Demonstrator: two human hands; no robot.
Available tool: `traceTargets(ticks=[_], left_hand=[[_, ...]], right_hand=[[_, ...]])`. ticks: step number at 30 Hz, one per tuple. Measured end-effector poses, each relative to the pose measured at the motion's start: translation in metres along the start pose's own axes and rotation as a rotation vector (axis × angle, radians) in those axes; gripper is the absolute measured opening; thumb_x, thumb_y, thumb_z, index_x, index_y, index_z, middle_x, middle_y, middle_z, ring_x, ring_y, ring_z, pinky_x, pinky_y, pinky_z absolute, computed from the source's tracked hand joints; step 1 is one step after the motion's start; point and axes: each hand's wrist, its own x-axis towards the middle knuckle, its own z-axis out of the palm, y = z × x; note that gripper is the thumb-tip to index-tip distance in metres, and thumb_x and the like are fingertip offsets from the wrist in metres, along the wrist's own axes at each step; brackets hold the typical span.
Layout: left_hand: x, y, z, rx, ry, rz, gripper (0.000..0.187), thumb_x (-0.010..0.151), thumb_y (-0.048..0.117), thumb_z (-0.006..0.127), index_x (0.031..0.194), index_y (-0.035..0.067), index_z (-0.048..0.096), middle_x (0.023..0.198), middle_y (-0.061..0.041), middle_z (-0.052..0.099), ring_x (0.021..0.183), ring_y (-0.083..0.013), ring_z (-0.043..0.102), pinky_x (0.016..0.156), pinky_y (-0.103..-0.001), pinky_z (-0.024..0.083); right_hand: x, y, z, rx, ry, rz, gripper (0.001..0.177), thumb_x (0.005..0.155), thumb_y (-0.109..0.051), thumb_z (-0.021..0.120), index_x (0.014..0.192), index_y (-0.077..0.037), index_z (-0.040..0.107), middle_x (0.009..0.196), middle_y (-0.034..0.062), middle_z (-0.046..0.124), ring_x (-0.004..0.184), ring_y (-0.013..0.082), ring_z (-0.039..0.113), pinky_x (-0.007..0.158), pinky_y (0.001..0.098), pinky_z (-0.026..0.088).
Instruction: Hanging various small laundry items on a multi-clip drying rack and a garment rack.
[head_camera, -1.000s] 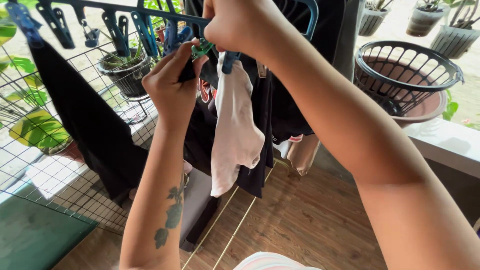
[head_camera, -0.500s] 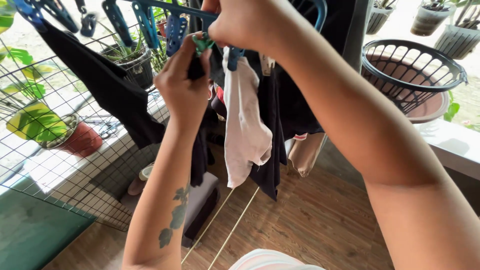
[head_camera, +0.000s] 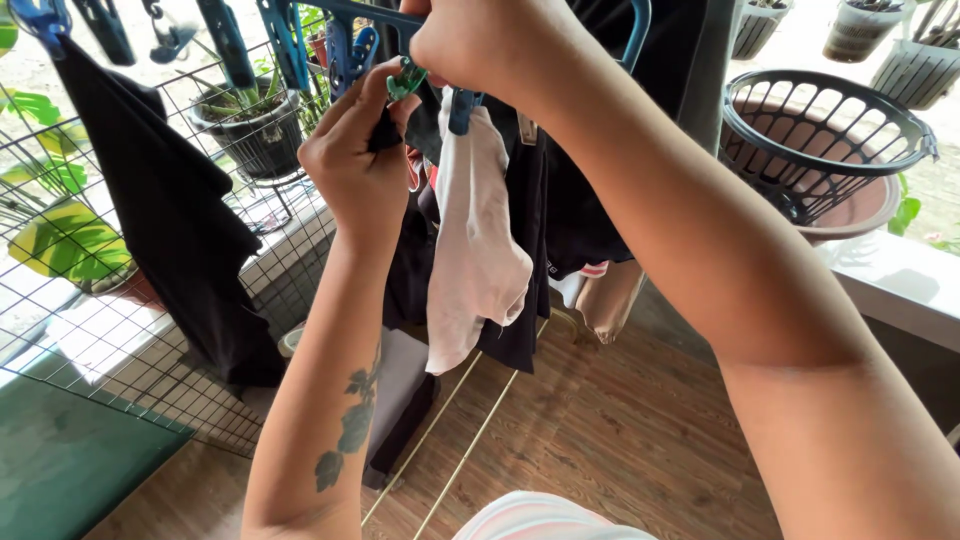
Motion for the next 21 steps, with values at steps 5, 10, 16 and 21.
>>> traceTargets(ticks=[5, 10, 16, 21], left_hand=[[-0.005, -0.002, 0.004, -0.033, 0.015, -0.046, 0.032, 0.097, -0.009, 0.079, 0.125, 0.005, 0.074, 0.118, -0.013, 0.077, 0.096, -0.0177, 0.081, 0.076, -0.028, 0.065], [0.003, 0.019, -0.005, -0.027, 0.078, 0.066, 0.045, 0.105, 0.001, 0.072, 0.141, 0.000, 0.045, 0.135, -0.020, 0.062, 0.116, -0.0231, 0.070, 0.083, -0.024, 0.065], [-0.006, 0.014, -0.014, -0.065, -0.051, -0.241, 0.038, 0.096, 0.005, 0.087, 0.128, 0.005, 0.068, 0.106, -0.009, 0.080, 0.075, -0.0114, 0.075, 0.062, -0.023, 0.055], [-0.001, 0.023, -0.004, -0.313, -0.106, -0.255, 0.030, 0.101, 0.002, 0.085, 0.121, 0.003, 0.063, 0.111, -0.004, 0.074, 0.106, -0.0096, 0.071, 0.094, -0.025, 0.056]], right_hand=[[0.000, 0.006, 0.009, 0.040, 0.058, -0.073, 0.039, 0.074, -0.017, 0.085, 0.111, -0.013, 0.075, 0.082, 0.0073, 0.077, 0.064, 0.0146, 0.075, 0.054, 0.0310, 0.059], [-0.009, -0.016, -0.013, 0.173, -0.015, -0.008, 0.032, 0.085, -0.012, 0.071, 0.117, -0.009, 0.071, 0.082, 0.0072, 0.077, 0.070, 0.0123, 0.080, 0.064, 0.0284, 0.065], [-0.020, 0.002, -0.028, 0.012, 0.142, -0.690, 0.037, 0.082, -0.011, 0.081, 0.113, 0.005, 0.069, 0.095, 0.0200, 0.075, 0.085, 0.0325, 0.074, 0.070, 0.0430, 0.059], [-0.048, -0.015, -0.043, 0.111, 0.053, -0.467, 0.029, 0.099, -0.005, 0.072, 0.128, -0.004, 0.068, 0.115, 0.0121, 0.074, 0.096, 0.0246, 0.075, 0.080, 0.0362, 0.059]])
